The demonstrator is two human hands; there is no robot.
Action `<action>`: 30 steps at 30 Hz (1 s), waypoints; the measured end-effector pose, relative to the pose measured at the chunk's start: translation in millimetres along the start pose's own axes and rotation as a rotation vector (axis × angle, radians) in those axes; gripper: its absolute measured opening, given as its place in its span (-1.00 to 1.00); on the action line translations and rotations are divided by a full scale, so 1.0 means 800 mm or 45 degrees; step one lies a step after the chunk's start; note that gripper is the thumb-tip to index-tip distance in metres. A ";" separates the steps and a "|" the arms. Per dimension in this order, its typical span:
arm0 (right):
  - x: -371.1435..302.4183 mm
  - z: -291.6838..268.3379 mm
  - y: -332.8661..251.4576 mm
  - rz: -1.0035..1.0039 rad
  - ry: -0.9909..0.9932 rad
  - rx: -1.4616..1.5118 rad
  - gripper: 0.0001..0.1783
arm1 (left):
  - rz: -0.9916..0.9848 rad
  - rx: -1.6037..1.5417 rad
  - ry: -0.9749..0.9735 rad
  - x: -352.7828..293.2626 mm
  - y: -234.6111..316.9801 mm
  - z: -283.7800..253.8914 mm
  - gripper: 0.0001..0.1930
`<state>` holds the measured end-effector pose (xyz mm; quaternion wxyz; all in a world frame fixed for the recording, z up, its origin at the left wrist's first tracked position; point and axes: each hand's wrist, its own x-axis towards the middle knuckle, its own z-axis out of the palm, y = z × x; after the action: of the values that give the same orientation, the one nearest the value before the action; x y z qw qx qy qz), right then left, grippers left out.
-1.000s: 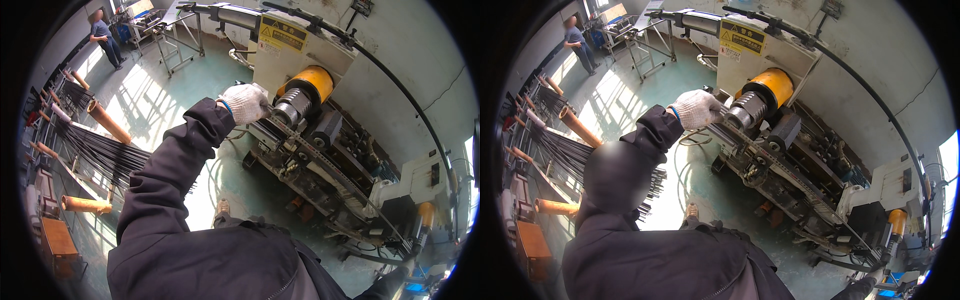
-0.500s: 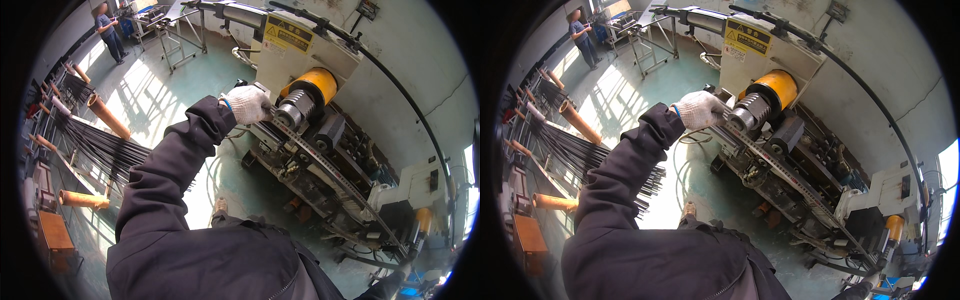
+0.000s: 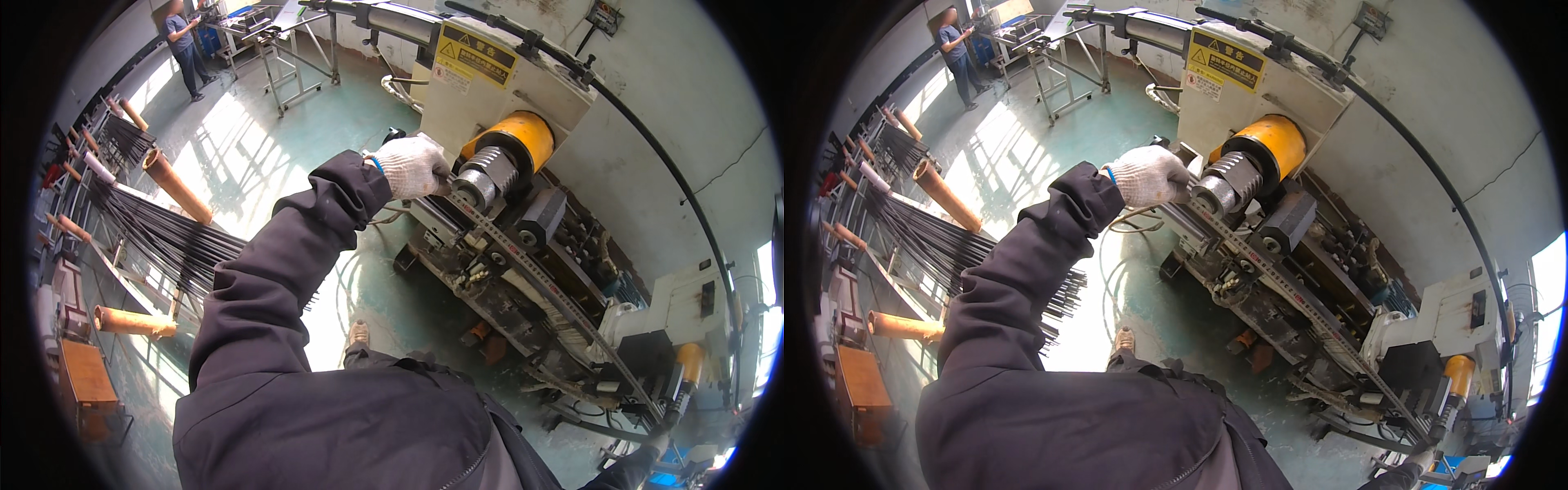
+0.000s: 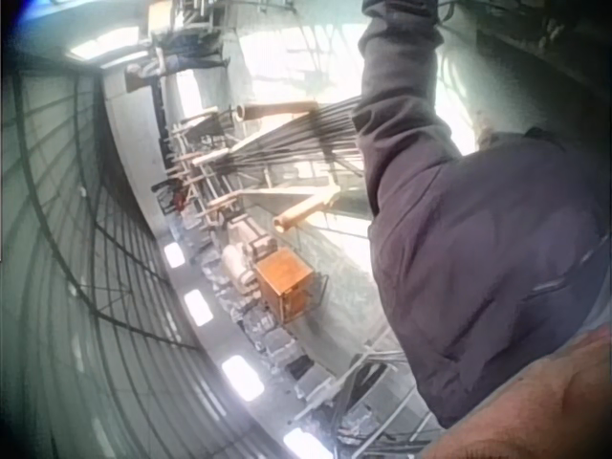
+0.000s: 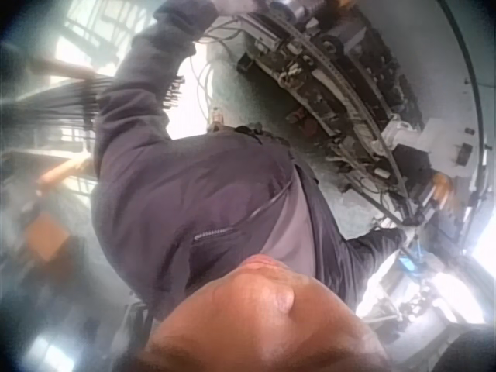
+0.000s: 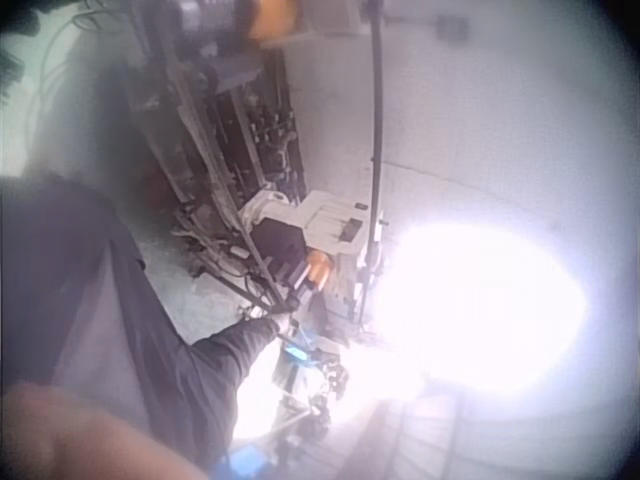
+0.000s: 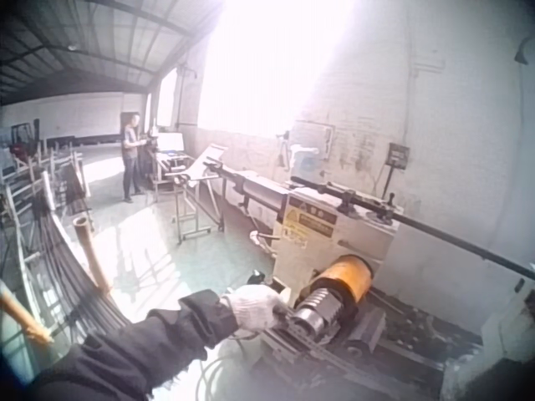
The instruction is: The person operates a manual metal rod bending machine in a workshop. They insert rods, adjust the machine with a wrench, and bend the rods into curved shapes, then remove and place them aside.
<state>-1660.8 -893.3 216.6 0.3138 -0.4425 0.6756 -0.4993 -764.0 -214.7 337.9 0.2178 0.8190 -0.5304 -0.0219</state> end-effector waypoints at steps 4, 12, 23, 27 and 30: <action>0.002 0.000 0.001 0.007 0.005 0.009 -0.60 | -0.001 -0.002 0.003 0.001 -0.002 0.002 -0.73; 0.003 0.004 0.000 0.021 0.004 0.041 -0.59 | -0.016 0.019 0.008 0.001 -0.001 0.001 -0.71; -0.005 0.007 0.006 0.030 -0.039 0.115 -0.59 | -0.087 0.000 0.006 -0.006 -0.006 0.017 -0.68; -0.010 -0.011 0.037 -0.045 0.032 0.177 -0.58 | 0.079 0.010 -0.037 -0.059 -0.007 0.064 -0.68; -0.035 -0.014 0.086 0.123 -0.217 0.325 -0.58 | -0.276 -0.207 -0.409 -0.136 -0.018 0.118 -0.64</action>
<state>-1678.5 -855.7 153.6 0.4473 -0.4067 0.5980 -0.5263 -824.3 -146.0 225.9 0.1921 0.8370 -0.4635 -0.2185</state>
